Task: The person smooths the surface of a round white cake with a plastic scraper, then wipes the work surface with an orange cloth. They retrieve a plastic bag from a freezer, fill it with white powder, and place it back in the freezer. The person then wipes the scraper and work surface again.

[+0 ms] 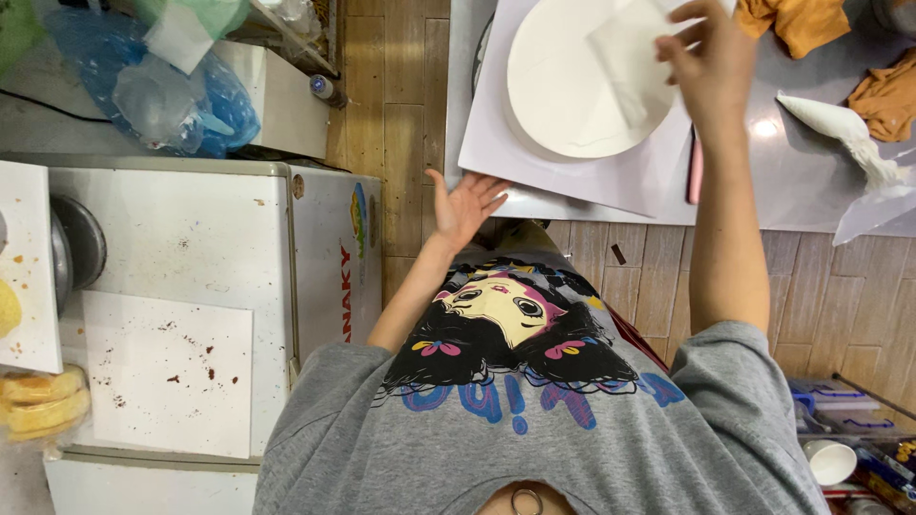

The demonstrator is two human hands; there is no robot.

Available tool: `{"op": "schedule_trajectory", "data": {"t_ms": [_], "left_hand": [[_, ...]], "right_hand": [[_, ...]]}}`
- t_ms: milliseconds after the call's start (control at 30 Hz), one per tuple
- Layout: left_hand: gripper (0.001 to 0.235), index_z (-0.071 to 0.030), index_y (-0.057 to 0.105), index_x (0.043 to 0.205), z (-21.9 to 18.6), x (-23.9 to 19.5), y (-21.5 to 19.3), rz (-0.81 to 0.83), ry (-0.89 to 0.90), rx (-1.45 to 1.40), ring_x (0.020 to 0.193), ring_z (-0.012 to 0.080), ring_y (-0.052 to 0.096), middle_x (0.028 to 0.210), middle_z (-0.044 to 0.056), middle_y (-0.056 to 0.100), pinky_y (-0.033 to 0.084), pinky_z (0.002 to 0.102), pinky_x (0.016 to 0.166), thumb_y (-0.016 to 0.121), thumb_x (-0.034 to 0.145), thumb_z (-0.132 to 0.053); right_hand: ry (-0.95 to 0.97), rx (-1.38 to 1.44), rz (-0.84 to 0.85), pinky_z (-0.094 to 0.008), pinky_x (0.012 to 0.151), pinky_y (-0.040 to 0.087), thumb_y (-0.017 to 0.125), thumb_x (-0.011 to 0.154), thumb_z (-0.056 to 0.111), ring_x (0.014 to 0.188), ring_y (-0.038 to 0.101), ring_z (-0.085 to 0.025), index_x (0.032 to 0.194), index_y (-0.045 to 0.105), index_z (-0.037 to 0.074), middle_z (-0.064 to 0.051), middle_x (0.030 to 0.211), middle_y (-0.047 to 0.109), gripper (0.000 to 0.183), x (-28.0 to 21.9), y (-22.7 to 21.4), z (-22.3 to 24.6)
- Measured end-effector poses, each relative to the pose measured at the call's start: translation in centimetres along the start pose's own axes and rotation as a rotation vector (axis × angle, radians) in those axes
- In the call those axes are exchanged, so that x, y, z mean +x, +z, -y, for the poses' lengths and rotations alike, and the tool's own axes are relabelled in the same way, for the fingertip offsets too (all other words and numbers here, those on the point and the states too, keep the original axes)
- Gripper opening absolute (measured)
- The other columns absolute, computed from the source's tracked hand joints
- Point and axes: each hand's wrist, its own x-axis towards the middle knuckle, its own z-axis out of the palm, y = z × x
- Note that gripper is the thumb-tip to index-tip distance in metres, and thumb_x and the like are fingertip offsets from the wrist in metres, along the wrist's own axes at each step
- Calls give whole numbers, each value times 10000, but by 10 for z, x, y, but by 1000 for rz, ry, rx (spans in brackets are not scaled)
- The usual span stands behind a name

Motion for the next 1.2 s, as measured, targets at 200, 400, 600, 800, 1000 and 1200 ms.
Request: {"op": "schedule_trajectory", "data": {"t_ms": [200, 400, 600, 800, 1000, 1200], "left_hand": [[1311, 52, 300, 1565, 3, 1, -2, 52, -27, -26, 1388, 418, 487, 1483, 300, 488, 362, 559, 1210, 121, 772, -976], [1274, 1, 273, 1606, 9, -2, 4, 72, -111, -81, 1405, 415, 484, 1520, 260, 463, 346, 549, 1222, 125, 789, -965], [1315, -24, 219, 1638, -15, -2, 4, 29, -11, 37, 1478, 360, 409, 1640, 238, 349, 297, 493, 1223, 84, 749, -983], [1288, -26, 191, 1636, -23, -2, 6, 36, -54, 49, 1469, 402, 416, 1624, 273, 346, 307, 540, 1235, 100, 758, -964], [1274, 7, 209, 1632, -8, -3, 10, 73, -112, 23, 1464, 404, 421, 1610, 299, 362, 315, 527, 1237, 85, 796, -945], [1265, 7, 205, 1621, -16, -7, 15, 84, -114, 174, 1464, 394, 452, 1611, 300, 361, 339, 518, 1228, 65, 790, -937]], "right_hand": [[53, 69, 168, -238, 525, 479, 720, 1072, 16, 651, 667, -96, 1233, 616, 23, -65, 924, 751, 192, -6, 28, 34], [-62, -118, 265, -258, 494, 462, 795, 1005, 122, 547, 672, -103, 1127, 644, 53, -44, 785, 760, 207, 0, 79, 66], [-14, -105, 130, -258, 513, 483, 786, 1040, 66, 634, 695, -116, 1185, 631, 21, -75, 881, 758, 217, 12, 30, 21], [-53, 47, -9, -247, 548, 543, 733, 1048, -67, 756, 737, -138, 1202, 589, -49, -133, 962, 732, 211, 5, 4, 8], [-23, 42, 230, -256, 494, 480, 785, 1024, 37, 605, 688, -118, 1143, 599, 16, -73, 824, 743, 221, 9, 74, 52], [-81, -97, 143, -261, 496, 479, 795, 1039, 46, 593, 691, -126, 1183, 610, 26, -57, 859, 760, 235, 20, 56, 30]]}}
